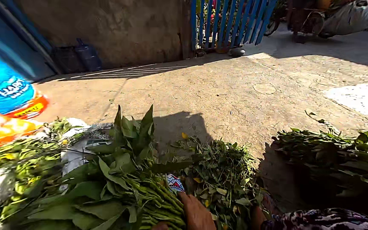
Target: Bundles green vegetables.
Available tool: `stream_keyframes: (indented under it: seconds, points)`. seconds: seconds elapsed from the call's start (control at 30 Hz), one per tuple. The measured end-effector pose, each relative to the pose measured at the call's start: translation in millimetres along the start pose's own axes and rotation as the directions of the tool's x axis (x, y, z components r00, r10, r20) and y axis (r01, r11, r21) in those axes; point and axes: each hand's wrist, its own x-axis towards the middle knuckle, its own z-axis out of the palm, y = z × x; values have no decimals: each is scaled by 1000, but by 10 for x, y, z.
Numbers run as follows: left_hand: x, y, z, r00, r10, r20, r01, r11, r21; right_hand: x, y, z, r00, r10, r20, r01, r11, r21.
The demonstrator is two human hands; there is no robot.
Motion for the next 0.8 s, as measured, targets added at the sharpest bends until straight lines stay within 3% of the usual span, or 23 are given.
stream_keyframes:
  seconds: [0.03, 0.1, 0.17, 0.23, 0.3, 0.37, 0.4, 0.43, 0.5, 0.53, 0.57, 0.67, 0.8]
  points:
    - [-60, 64, -87, 1000, -5, -10, 6, 999, 47, 6, -18, 13, 1000, -19, -1, 19, 998, -54]
    - [-154, 211, -316, 987, -124, -99, 143, 964, 223, 19, -13, 49, 997, -73, 2, 73, 986, -152]
    - [-231, 308, -621, 948, -300, -107, 306, 765, 567, 43, -4, 62, 996, -92, 21, 94, 968, -232]
    - [-283, 447, -702, 878, -477, -35, 306, 504, 808, 74, -17, 52, 995, -90, 41, 99, 948, -302]
    - [-327, 600, -512, 833, -542, 112, 124, 379, 917, 88, -32, 39, 994, -93, 62, 109, 928, -357]
    - [-340, 731, -177, 878, -333, 344, -215, 368, 905, 98, -59, 36, 992, -107, 68, 126, 909, -398]
    - [-303, 764, -8, 881, -177, 440, -388, 262, 883, 95, -71, 42, 990, -126, 67, 142, 899, -415]
    - [-222, 777, 128, 854, -78, 515, -510, 76, 857, 87, -81, 49, 986, -154, 65, 166, 885, -435]
    - [31, 683, 210, 795, -89, 601, -600, -267, 754, 79, -115, 38, 977, -202, 69, 211, 867, -452]
    - [166, 569, 165, 780, -121, 614, -607, -382, 697, 80, -126, 31, 973, -212, 88, 229, 863, -451]
    - [263, 474, 115, 780, -166, 604, -607, -433, 666, 80, -133, 18, 972, -206, 117, 237, 862, -448]
    - [423, 405, 53, 768, -266, 582, -633, -452, 629, 127, -35, -31, 963, -235, 134, 270, 848, -455]
    - [449, 339, 30, 758, -228, 611, -643, -423, 639, 107, 46, -46, 946, -323, 39, 299, 819, -490]
